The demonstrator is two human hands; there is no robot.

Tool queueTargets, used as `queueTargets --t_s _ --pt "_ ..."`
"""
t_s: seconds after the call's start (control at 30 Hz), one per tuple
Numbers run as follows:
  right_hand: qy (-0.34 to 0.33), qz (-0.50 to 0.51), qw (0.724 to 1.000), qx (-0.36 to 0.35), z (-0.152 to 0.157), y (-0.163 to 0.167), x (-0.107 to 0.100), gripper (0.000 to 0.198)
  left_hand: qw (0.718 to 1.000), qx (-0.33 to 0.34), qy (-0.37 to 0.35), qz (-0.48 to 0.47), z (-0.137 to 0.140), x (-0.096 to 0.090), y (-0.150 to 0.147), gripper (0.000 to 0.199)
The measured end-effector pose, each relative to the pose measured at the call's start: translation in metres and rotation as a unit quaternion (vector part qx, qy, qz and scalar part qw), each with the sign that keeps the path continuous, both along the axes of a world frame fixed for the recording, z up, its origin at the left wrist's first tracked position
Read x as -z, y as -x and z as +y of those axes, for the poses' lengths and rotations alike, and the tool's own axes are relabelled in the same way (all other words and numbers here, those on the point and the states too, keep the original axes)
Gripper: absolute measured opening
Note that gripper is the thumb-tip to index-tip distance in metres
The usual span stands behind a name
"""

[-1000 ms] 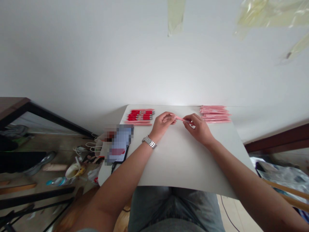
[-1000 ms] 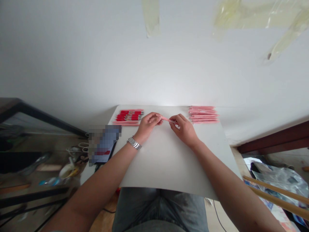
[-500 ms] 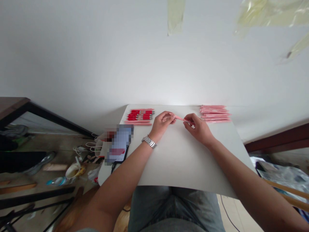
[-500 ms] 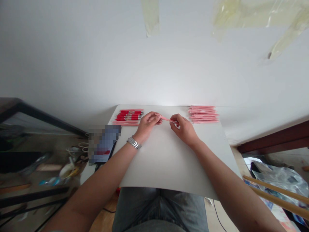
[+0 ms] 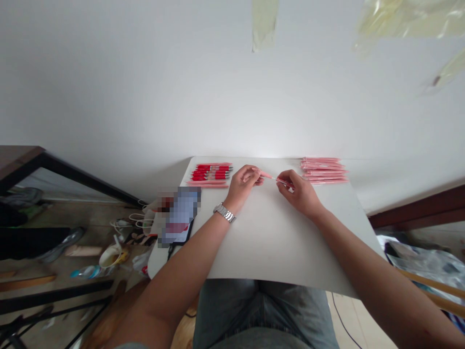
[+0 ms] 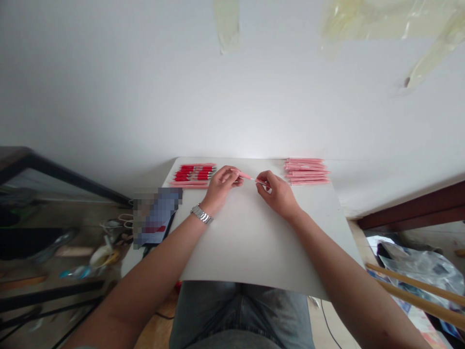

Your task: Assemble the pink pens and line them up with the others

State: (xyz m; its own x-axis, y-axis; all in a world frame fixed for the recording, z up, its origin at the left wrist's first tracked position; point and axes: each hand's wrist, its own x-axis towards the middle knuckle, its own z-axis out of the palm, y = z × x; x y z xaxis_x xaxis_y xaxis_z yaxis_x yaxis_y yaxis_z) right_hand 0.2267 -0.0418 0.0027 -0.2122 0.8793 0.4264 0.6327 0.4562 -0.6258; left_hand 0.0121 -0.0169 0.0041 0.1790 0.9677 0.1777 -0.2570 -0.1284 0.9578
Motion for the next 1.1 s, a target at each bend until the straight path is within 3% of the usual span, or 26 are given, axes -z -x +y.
queueTargets --t_s 1.1 --pt "0.000 0.000 1.000 0.029 -0.0001 -0.0015 -0.0024 0.015 0.996 -0.081 0.015 -0.026 0.0047 -0.0022 0.0023 0.035"
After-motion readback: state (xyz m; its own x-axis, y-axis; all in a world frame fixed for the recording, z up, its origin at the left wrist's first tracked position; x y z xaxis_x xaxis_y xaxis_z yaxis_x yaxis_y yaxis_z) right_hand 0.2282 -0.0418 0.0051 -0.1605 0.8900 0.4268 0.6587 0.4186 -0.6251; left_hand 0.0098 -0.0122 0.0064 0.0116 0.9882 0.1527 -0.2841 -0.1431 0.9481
